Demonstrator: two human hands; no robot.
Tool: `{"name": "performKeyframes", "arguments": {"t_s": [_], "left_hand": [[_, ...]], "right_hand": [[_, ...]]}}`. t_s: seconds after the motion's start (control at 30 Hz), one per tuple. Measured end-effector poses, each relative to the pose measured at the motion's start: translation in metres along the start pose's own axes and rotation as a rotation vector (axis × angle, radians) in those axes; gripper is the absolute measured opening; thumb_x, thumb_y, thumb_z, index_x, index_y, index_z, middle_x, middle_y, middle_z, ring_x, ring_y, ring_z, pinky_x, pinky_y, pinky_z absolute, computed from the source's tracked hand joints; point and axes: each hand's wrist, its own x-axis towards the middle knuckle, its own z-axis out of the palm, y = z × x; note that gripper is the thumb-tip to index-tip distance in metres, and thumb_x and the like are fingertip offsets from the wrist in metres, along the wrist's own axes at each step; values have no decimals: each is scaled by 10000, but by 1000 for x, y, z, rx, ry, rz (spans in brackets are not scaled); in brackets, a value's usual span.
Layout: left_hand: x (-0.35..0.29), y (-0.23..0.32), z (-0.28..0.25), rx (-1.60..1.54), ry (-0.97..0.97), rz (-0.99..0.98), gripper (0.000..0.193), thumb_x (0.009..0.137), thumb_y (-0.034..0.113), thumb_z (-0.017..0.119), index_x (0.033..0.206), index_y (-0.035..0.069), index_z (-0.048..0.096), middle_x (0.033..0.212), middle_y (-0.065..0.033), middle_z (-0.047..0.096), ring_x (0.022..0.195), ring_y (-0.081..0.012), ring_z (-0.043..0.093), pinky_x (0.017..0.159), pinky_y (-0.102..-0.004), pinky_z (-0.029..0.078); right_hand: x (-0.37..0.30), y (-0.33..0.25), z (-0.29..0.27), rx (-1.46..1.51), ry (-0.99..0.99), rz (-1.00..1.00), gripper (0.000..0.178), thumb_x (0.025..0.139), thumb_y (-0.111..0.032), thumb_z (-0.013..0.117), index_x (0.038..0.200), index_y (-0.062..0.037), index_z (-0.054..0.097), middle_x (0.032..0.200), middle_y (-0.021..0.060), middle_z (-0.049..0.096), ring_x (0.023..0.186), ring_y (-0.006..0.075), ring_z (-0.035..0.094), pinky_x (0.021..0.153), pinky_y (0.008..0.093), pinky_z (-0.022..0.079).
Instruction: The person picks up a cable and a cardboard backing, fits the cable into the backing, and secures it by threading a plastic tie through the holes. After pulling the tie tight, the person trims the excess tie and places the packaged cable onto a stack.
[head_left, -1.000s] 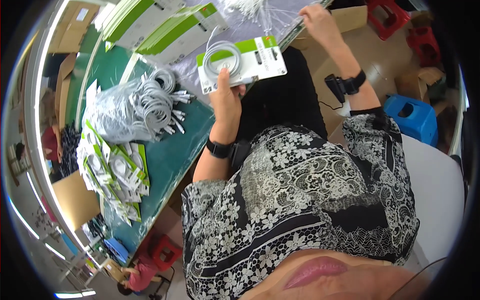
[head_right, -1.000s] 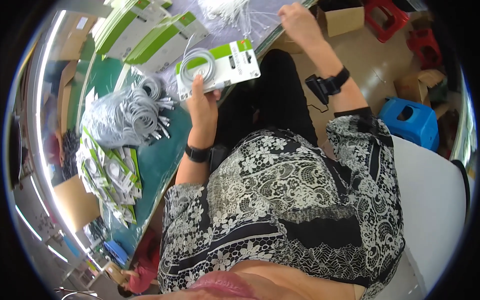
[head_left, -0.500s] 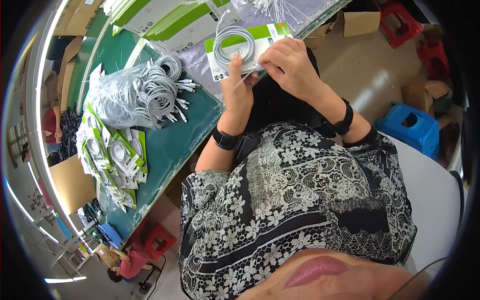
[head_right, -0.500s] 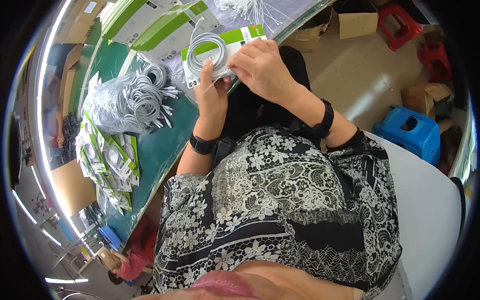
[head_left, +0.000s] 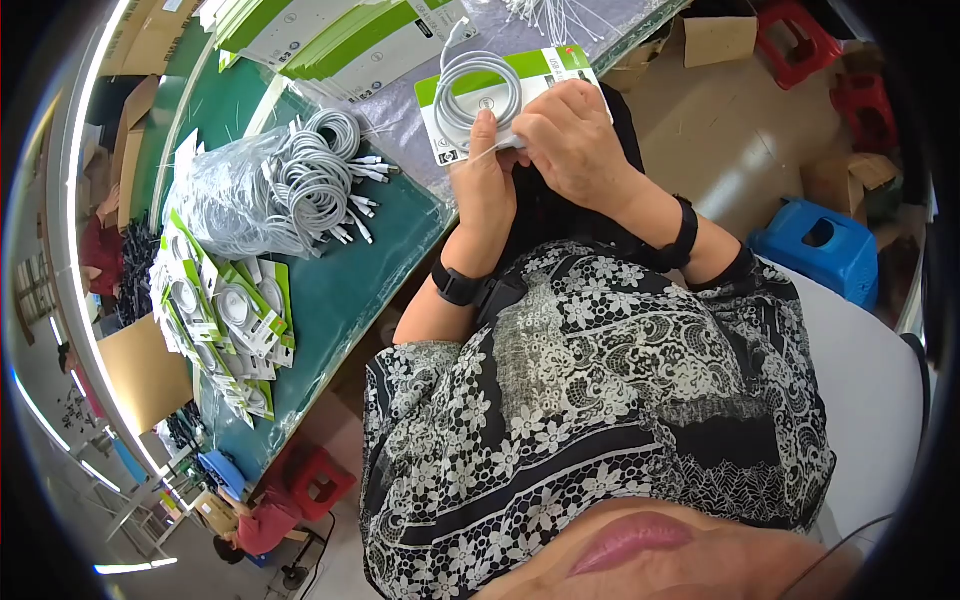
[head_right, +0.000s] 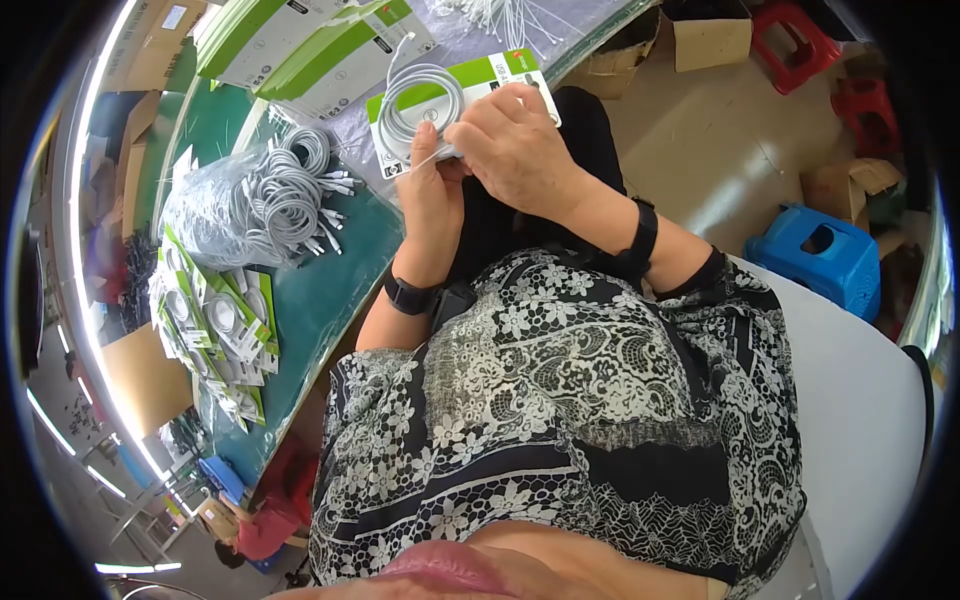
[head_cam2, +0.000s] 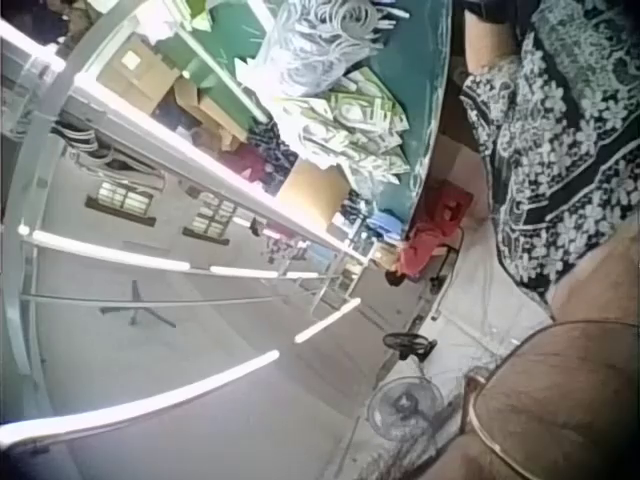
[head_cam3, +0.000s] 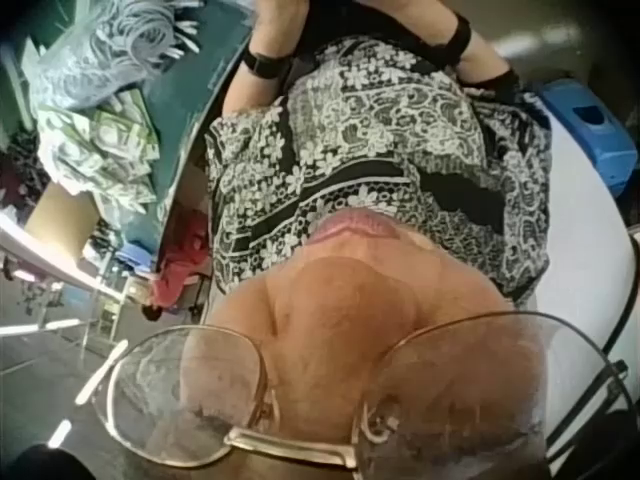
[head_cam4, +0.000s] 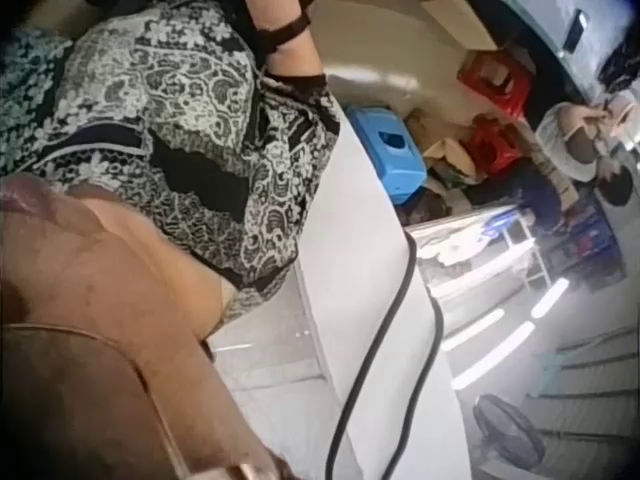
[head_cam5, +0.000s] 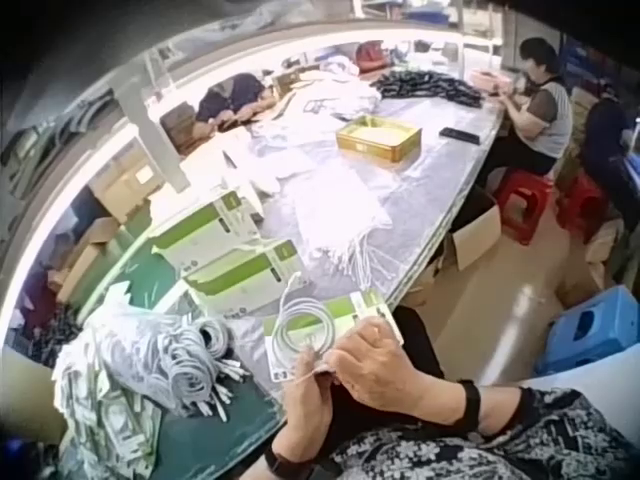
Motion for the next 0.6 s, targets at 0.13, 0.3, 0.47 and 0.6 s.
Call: {"name": "performKeyframes", "arguments": {"t_s": [0.13, 0.3, 0.47, 0.6], "left_hand": [[-1, 0, -1, -24, -77, -4, 238, 949, 210, 520, 1119, 44, 508, 878, -68, 619, 619, -135, 584, 501, -241, 460], [-6, 5, 7, 45, -114, 48, 230, 949, 199, 527, 1119, 46, 501, 882, -70, 618, 617, -138, 592, 499, -253, 467], [1, 4, 0, 81, -83, 81, 233, 950, 190, 525, 1134, 52, 485, 885, -67, 618, 613, -133, 586, 495, -249, 461], [8, 13, -4, -11, -50, 48, 239, 950, 189, 526, 1146, 63, 474, 892, -51, 615, 611, -114, 559, 488, -222, 431]], "right_hand": [[3, 13, -1, -80, -22, 20, 230, 731, -44, 630, 933, -88, 529, 849, 64, 548, 843, 272, 542, 808, 400, 393], [1, 31, -2, -94, -34, 52, 209, 772, -52, 608, 961, -81, 523, 859, 77, 533, 843, 286, 539, 820, 401, 390], [4, 30, -8, 10, 39, 69, 153, 791, -18, 627, 925, -53, 561, 839, 78, 522, 806, 273, 528, 758, 356, 420], [-16, 10, -22, 254, 111, 166, 121, 784, 19, 651, 877, -30, 592, 819, 66, 520, 760, 219, 524, 689, 293, 431]]}}
